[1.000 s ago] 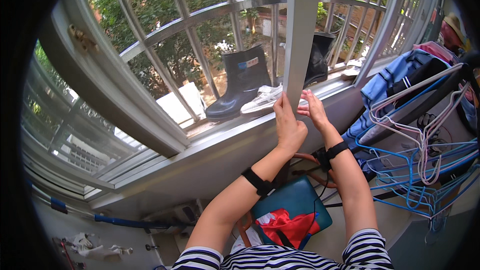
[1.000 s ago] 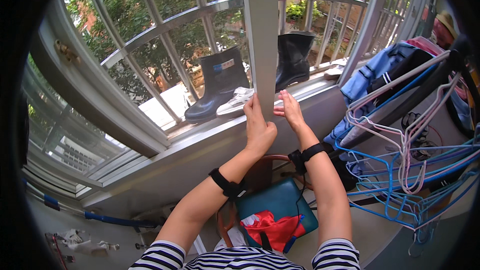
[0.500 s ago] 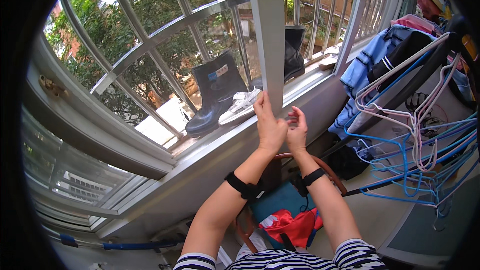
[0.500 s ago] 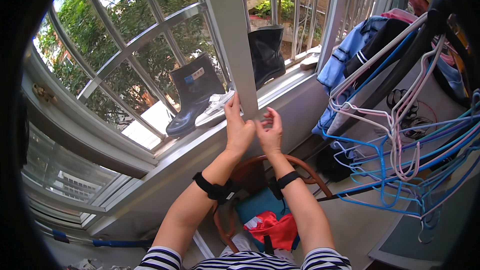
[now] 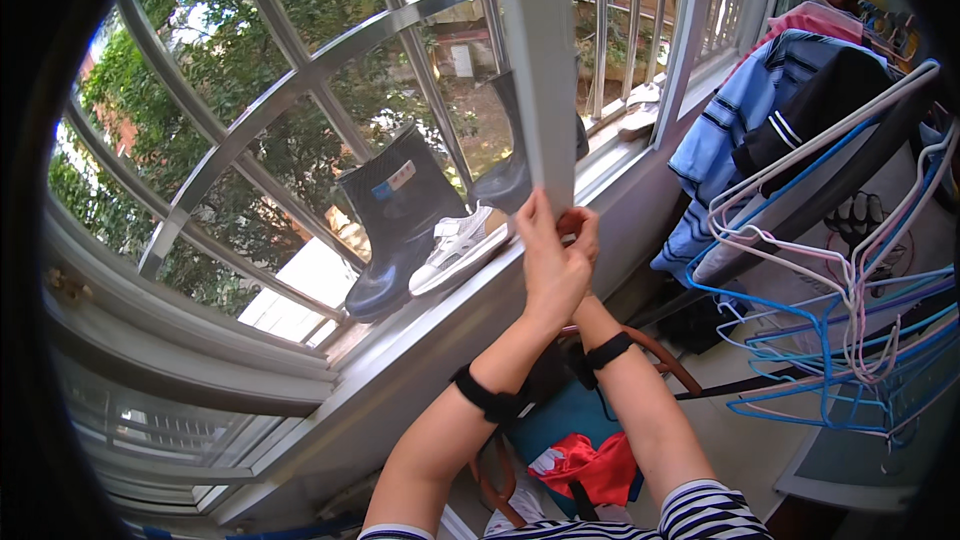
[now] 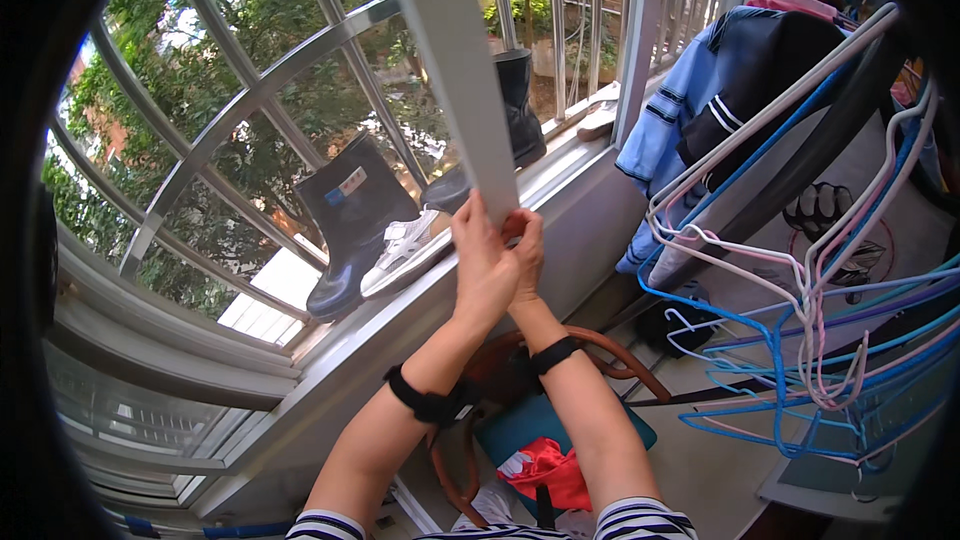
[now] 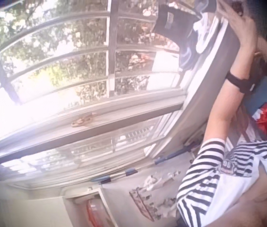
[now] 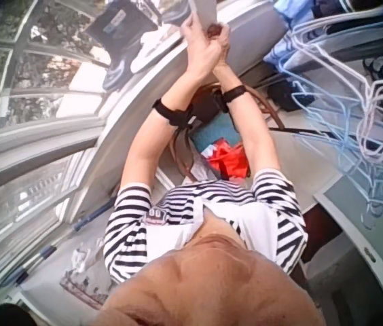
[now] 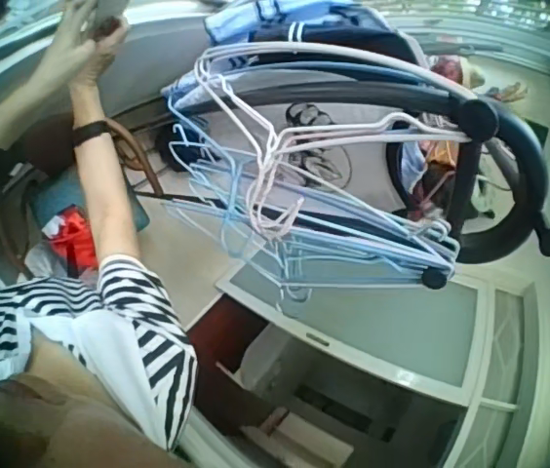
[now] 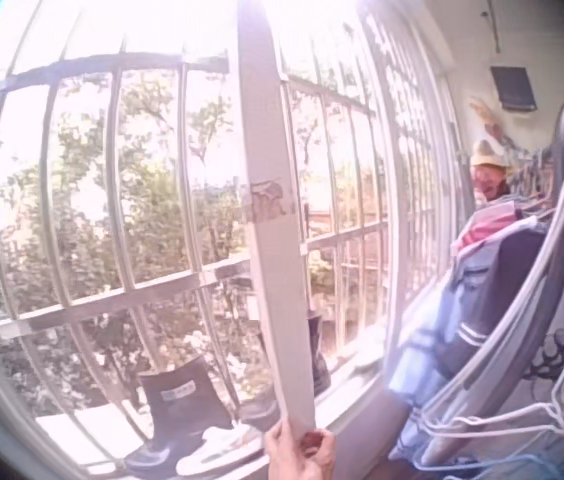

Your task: The person takes damp laundry out of a washing machine, places items onto hangers, and hangs them on a drying rack before organizing spare hangers and placing a small red cloth on top of the closed machine.

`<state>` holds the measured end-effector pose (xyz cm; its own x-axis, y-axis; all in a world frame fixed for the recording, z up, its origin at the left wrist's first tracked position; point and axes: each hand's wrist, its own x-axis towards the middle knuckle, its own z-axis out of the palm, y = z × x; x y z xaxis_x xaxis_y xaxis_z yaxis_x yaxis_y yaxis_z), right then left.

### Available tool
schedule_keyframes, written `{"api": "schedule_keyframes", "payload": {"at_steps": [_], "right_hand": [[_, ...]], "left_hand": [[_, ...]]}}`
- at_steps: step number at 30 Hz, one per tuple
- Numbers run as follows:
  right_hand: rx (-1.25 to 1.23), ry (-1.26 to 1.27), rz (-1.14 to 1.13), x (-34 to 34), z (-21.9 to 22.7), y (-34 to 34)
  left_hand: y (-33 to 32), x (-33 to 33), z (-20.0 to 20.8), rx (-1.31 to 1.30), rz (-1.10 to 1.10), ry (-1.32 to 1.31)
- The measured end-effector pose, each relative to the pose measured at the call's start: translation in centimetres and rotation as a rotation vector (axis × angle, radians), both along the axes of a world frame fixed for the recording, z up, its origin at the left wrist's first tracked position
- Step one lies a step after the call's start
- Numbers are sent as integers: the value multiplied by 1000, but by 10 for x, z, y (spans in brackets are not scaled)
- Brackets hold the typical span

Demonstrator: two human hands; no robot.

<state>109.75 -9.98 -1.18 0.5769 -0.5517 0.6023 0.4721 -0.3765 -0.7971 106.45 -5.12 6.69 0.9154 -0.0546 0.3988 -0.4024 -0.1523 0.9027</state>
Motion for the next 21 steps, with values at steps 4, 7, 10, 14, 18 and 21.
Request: {"api": "schedule_keyframes", "payload": {"at_steps": [4, 7, 10, 14, 18, 21], "right_hand": [[71, 1, -91, 29, 2, -38], [119, 20, -169, 43, 0, -78], [182, 60, -190, 47, -12, -96], [211, 84, -203, 56, -20, -111], [222, 98, -233, 66, -27, -128], [233, 100, -238, 76, -25, -132]], "left_hand": [[-57, 49, -19, -171, -125, 70], [-112, 87, -39, -95, 17, -261], [-128, 110, -44, -54, -95, -119], [-147, 129, -44, -16, -140, -63], [-154, 122, -24, 67, -222, 90], [-151, 122, -16, 46, -257, 90]]}}
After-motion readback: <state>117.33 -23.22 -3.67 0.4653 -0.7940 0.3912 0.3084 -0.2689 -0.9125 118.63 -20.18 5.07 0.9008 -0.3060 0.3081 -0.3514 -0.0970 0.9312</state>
